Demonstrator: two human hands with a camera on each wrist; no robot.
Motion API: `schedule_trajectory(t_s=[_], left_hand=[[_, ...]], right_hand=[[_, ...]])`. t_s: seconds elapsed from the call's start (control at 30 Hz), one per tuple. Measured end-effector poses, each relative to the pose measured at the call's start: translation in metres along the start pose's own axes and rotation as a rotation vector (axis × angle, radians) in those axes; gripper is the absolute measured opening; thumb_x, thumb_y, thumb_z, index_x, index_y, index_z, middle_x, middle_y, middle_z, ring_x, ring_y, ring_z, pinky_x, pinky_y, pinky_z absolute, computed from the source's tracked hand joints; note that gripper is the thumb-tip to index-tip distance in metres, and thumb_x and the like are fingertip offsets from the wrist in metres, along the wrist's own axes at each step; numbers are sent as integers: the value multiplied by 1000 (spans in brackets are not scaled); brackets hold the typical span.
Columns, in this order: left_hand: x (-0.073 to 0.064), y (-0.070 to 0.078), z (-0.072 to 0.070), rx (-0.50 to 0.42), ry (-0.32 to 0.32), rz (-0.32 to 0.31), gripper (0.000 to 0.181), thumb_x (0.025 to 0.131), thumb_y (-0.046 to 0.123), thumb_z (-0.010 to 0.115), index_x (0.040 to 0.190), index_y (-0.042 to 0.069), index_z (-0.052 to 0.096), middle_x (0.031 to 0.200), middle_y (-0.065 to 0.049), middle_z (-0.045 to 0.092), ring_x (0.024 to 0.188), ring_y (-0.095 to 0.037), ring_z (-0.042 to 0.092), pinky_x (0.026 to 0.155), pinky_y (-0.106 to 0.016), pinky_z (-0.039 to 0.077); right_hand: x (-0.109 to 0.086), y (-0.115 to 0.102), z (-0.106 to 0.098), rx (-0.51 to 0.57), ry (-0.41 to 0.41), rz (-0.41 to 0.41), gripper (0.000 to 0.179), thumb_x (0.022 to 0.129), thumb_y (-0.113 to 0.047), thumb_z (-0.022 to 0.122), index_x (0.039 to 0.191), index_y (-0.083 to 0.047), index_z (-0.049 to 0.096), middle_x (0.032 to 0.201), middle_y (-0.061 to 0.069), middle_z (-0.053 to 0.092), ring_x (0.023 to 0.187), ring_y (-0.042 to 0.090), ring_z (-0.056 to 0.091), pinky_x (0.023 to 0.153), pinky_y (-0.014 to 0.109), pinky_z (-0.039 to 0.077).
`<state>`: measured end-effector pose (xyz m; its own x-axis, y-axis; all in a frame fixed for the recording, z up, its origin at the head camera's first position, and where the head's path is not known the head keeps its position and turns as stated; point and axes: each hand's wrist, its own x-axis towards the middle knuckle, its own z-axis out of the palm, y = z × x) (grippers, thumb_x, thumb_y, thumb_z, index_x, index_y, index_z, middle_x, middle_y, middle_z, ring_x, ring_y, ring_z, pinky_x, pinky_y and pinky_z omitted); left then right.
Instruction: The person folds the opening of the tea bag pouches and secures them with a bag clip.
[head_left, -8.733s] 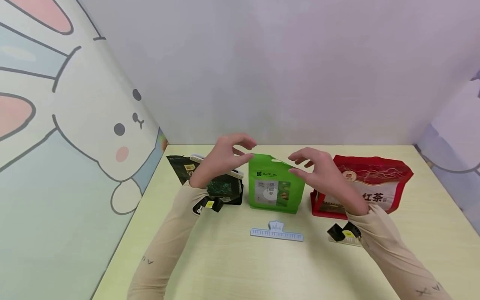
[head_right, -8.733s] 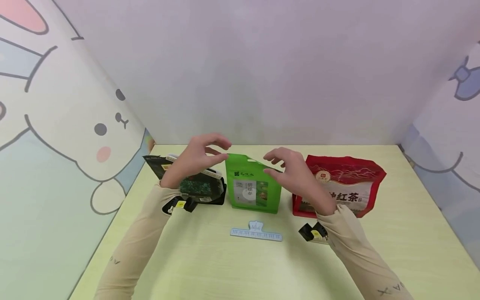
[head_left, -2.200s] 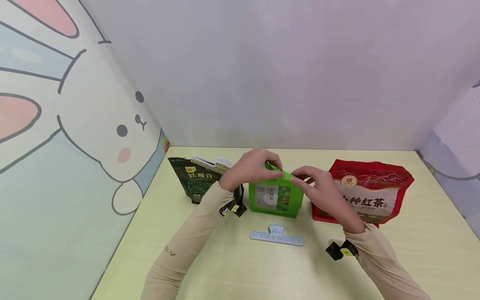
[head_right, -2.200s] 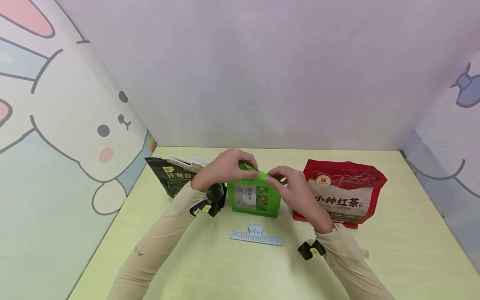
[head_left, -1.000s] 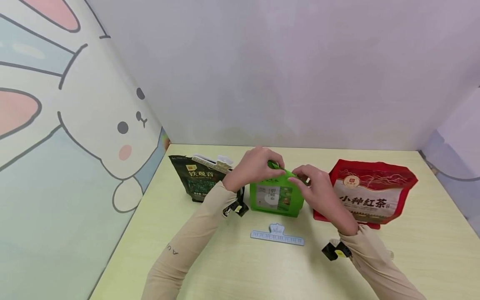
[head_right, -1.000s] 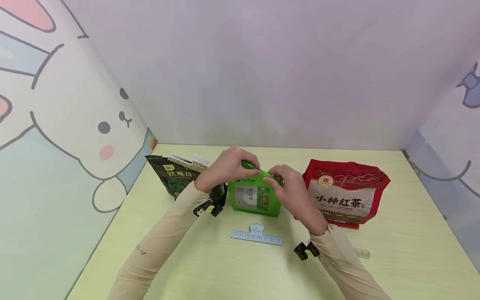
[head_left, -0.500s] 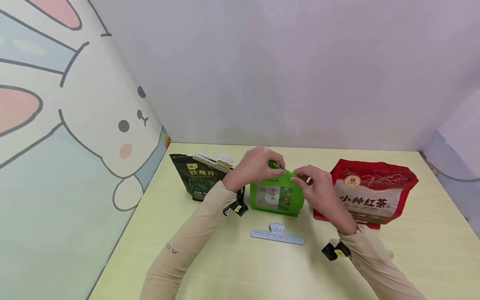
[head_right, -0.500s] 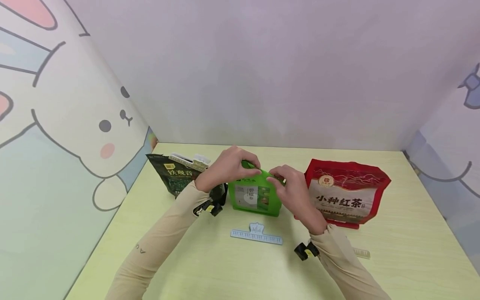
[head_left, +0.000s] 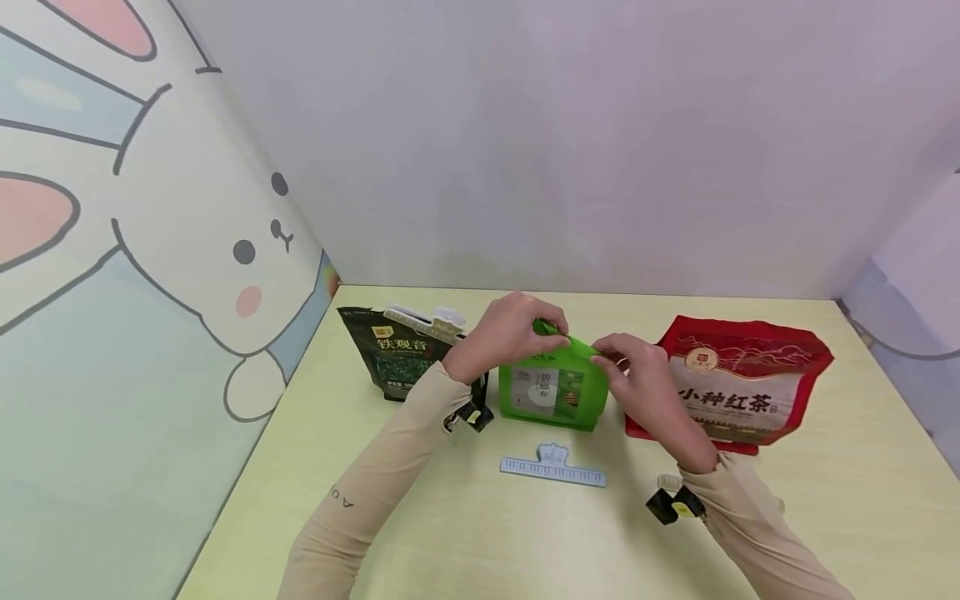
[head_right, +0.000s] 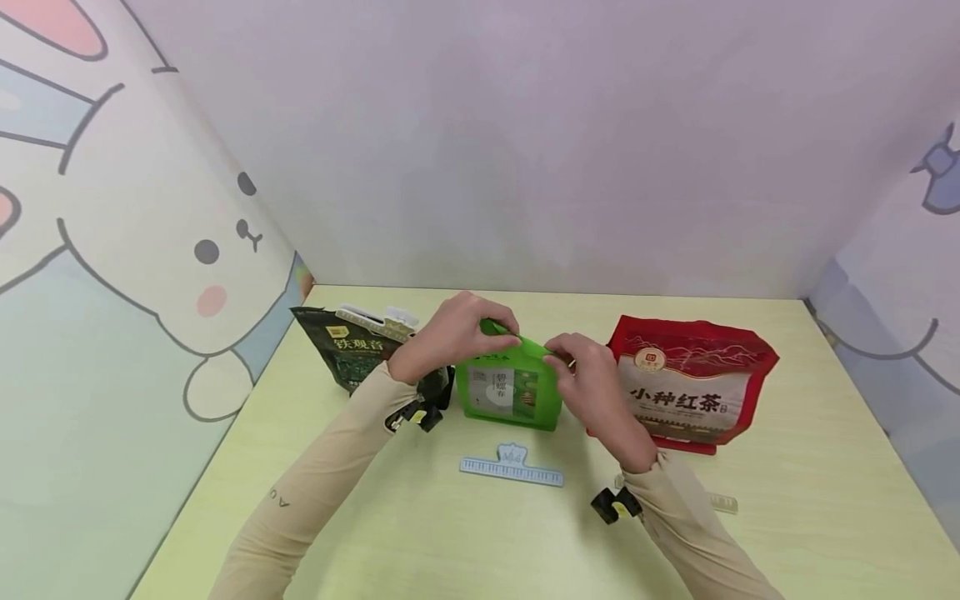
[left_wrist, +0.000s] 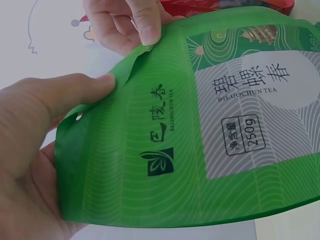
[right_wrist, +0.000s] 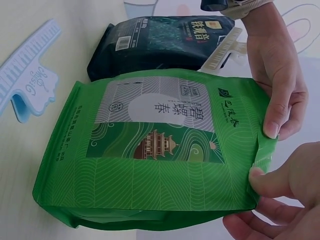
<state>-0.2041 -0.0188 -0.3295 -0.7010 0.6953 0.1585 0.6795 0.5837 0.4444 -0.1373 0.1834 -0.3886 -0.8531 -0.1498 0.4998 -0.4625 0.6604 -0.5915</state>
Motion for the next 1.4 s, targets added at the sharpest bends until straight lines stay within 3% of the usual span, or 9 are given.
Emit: schedule_trajectory(t_s=[0.37, 0.63, 0.8, 1.2, 1.4], left_hand=[[-2, 6, -4, 53, -23, -17, 6, 89, 30, 67, 89, 25, 70, 85, 13, 65, 72, -2, 55, 65, -21, 43], [0, 5, -5, 84, -33, -19, 5, 88, 29, 66, 90, 25, 69, 92, 11, 67, 79, -3, 56, 69, -23, 44], [4, 7, -6, 99, -38, -4, 5, 87, 29, 67, 87, 24, 69, 89, 11, 66, 77, -4, 56, 66, -22, 44], [5, 8, -7, 47, -59, 19, 4, 87, 22, 67, 84, 22, 69, 85, 12, 66, 79, -3, 58, 69, -23, 45], [5, 4, -6, -9, -60, 4, 4, 87, 23, 66, 85, 22, 70, 88, 12, 67, 85, -3, 59, 72, -25, 45]], right_hand=[[0, -3, -1, 22, -23, 33, 16, 81, 10, 66, 94, 1, 68, 87, 11, 67, 74, 23, 64, 69, 42, 54], [3, -5, -3, 52, -65, 21, 15, 86, -2, 67, 101, -4, 68, 92, 6, 67, 79, 18, 63, 68, 38, 54], [7, -7, -2, 53, -78, 12, 16, 85, -1, 67, 101, -4, 68, 92, 5, 66, 79, 17, 61, 66, 36, 51], [8, -5, 8, 26, 23, -79, 15, 79, 9, 70, 90, -1, 67, 82, 7, 65, 69, 15, 57, 58, 32, 49], [7, -5, 6, 2, 13, -65, 20, 80, 14, 64, 93, -1, 68, 86, 8, 66, 71, 17, 58, 60, 34, 49]])
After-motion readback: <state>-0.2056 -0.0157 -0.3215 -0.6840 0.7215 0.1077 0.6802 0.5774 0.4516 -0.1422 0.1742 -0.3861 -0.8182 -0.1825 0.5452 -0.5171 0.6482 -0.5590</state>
